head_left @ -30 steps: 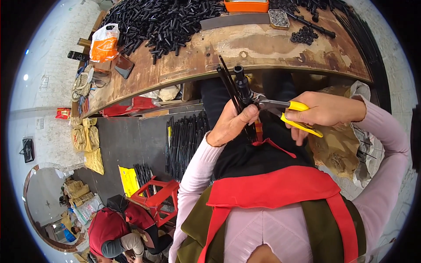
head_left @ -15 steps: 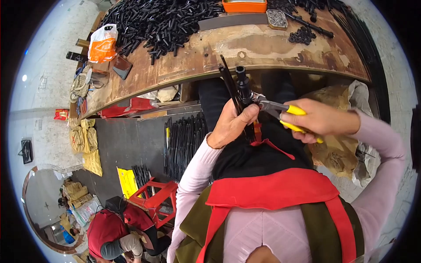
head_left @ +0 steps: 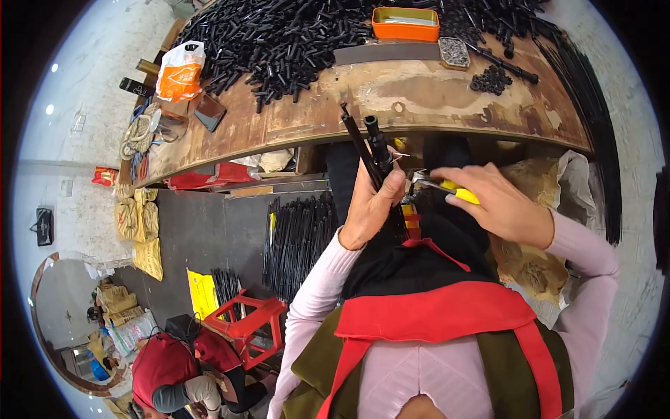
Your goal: The recorder uses wire cutters to trim ends of black plastic rods and then organizes them into bundles at a factory workstation.
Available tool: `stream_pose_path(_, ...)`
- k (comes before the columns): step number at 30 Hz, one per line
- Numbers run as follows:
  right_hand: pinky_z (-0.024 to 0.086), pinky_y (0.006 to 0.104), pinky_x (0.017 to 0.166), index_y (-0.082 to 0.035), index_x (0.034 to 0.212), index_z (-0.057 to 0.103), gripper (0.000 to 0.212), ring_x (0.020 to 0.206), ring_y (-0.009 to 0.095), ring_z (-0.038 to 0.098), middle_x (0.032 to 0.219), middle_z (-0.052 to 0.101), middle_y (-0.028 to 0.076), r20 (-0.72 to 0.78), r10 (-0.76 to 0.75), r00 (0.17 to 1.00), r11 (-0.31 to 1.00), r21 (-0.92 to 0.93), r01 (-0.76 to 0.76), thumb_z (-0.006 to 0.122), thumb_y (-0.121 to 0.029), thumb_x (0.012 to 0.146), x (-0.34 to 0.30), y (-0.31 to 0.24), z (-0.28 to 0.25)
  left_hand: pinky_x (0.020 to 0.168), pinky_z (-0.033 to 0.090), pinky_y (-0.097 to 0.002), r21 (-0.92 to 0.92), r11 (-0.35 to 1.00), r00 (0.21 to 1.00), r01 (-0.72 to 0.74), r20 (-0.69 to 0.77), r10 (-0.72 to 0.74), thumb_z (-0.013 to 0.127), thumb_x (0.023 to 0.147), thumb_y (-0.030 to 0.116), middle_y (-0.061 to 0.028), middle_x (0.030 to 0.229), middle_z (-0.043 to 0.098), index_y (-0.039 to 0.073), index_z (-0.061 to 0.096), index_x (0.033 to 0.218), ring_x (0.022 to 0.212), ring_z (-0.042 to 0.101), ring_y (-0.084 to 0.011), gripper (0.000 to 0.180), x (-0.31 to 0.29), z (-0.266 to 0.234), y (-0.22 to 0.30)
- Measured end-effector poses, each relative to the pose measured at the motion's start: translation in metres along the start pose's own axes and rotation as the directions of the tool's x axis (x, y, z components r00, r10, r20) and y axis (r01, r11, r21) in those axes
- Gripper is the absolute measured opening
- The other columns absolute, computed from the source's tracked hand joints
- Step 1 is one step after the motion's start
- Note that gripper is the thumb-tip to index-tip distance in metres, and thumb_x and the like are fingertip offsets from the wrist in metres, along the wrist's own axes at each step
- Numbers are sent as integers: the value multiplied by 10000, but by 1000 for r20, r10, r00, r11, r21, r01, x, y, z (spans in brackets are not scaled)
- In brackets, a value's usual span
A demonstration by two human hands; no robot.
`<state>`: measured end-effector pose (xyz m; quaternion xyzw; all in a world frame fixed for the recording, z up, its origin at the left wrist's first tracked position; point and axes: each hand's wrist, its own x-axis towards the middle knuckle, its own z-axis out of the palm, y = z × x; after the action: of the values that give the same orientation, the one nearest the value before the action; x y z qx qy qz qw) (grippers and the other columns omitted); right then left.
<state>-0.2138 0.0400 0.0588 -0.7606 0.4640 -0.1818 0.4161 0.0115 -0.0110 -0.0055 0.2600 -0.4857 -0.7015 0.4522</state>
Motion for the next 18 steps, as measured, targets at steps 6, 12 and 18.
stream_pose_path(6,393,414,929,-88,1424,453,670,1009,323,503,1088,513,149,-280,-166,946,762,-646,-57,581,54,782,3,-6,-5,522,312,-234,69,998,999,9,41,-12,595,984,344,34,653,371,63,461,869,564,338,-72,332,1,-4,-5)
stream_pose_path(12,412,408,887,-97,1434,442,686,962,309,510,1037,508,134,-303,-123,945,791,-604,-91,608,39,782,-1,0,-6,519,315,-236,68,997,998,27,54,-31,589,989,337,31,660,382,61,463,865,565,342,-72,328,2,5,-4)
stream_pose_path(18,444,422,809,-90,1424,441,670,873,313,516,973,490,130,-278,-77,958,853,-515,-81,650,-10,792,-7,-1,6,517,319,-238,92,995,999,27,-38,-23,594,990,308,30,668,392,56,478,904,567,351,-72,291,0,9,-6)
